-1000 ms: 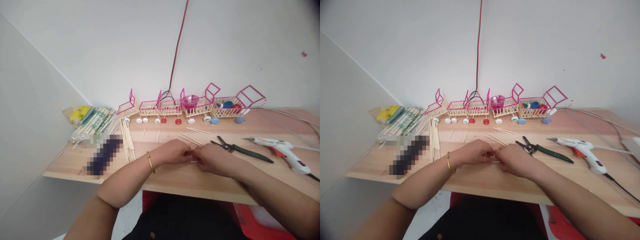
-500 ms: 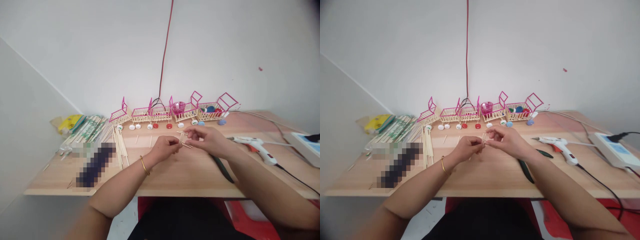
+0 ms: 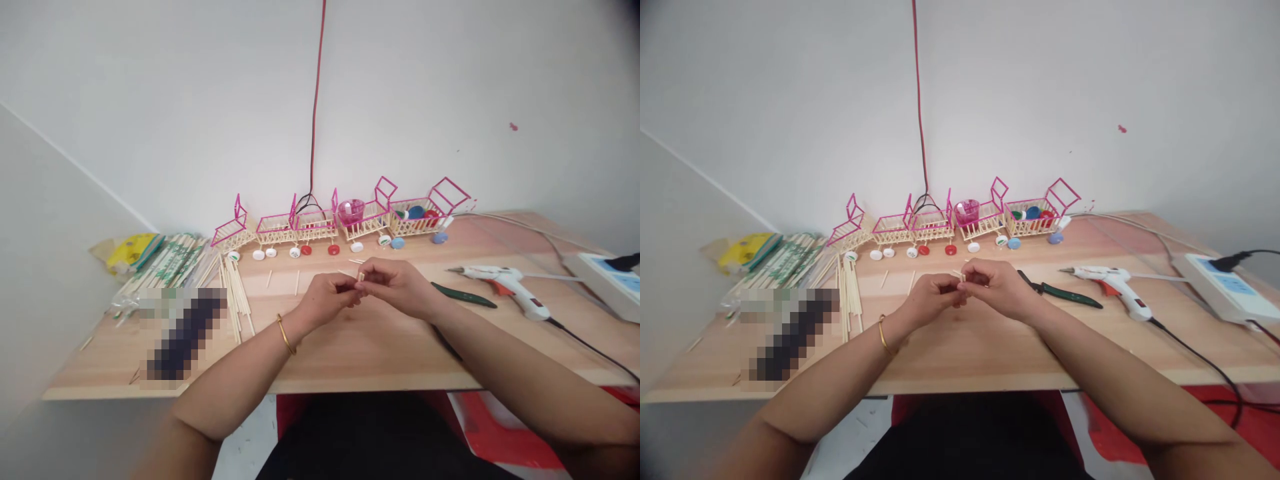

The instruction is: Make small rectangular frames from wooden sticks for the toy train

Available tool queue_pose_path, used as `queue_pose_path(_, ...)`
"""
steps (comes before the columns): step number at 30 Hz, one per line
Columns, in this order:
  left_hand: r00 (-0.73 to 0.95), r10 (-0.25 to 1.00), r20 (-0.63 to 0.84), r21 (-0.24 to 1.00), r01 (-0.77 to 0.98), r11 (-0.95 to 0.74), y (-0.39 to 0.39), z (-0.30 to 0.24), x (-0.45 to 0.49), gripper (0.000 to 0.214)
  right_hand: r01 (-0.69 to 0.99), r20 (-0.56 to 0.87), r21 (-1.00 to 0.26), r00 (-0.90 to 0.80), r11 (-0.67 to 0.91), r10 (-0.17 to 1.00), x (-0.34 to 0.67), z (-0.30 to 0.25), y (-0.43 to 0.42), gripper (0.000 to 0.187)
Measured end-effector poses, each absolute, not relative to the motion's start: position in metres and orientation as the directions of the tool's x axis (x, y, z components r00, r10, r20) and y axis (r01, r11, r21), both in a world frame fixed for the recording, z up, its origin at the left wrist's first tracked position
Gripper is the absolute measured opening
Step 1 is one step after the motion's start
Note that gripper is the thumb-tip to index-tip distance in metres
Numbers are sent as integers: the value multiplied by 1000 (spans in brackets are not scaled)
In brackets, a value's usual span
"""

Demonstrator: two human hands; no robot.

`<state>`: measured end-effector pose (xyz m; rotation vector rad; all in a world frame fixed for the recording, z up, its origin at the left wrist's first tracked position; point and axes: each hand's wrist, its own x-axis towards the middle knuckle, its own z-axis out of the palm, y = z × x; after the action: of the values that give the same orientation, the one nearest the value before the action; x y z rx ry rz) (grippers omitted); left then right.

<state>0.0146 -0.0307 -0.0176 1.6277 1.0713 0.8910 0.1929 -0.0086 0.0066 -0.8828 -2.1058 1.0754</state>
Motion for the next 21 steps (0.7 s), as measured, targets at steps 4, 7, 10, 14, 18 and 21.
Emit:
queue_pose_path(4, 342, 939, 18, 944, 303, -128, -29, -20, 14, 12, 354, 230, -771, -621, 530, 749, 193, 3, -7, 18)
queue_pose_path(7, 355, 934, -28, 907, 402, -125, -27, -27, 16, 10, 425, 191, -705, -658, 568, 728, 194, 1, -6, 17)
queue_pose_path(10, 363, 930, -65, 909, 406, -95, -28, -33, 19, 13, 458, 136, -691, -677, 559, 723, 195, 1, -5, 19)
queue_pose_path(14, 370, 928, -35, 890, 434, -139, -32, -33, 22, 11, 468, 146, -648, -699, 601, 700, 195, 2, -7, 20)
queue_pose_path(18, 366, 920, 137, 742, 578, -340, -33, -27, 20, 13, 447, 237, -591, -699, 671, 675, 195, 2, -9, 16)
queue_pose_path(21, 399, 905, 149, 699, 605, -382, -32, -26, 18, 14, 455, 237, -565, -709, 688, 664, 194, 0, -9, 16)
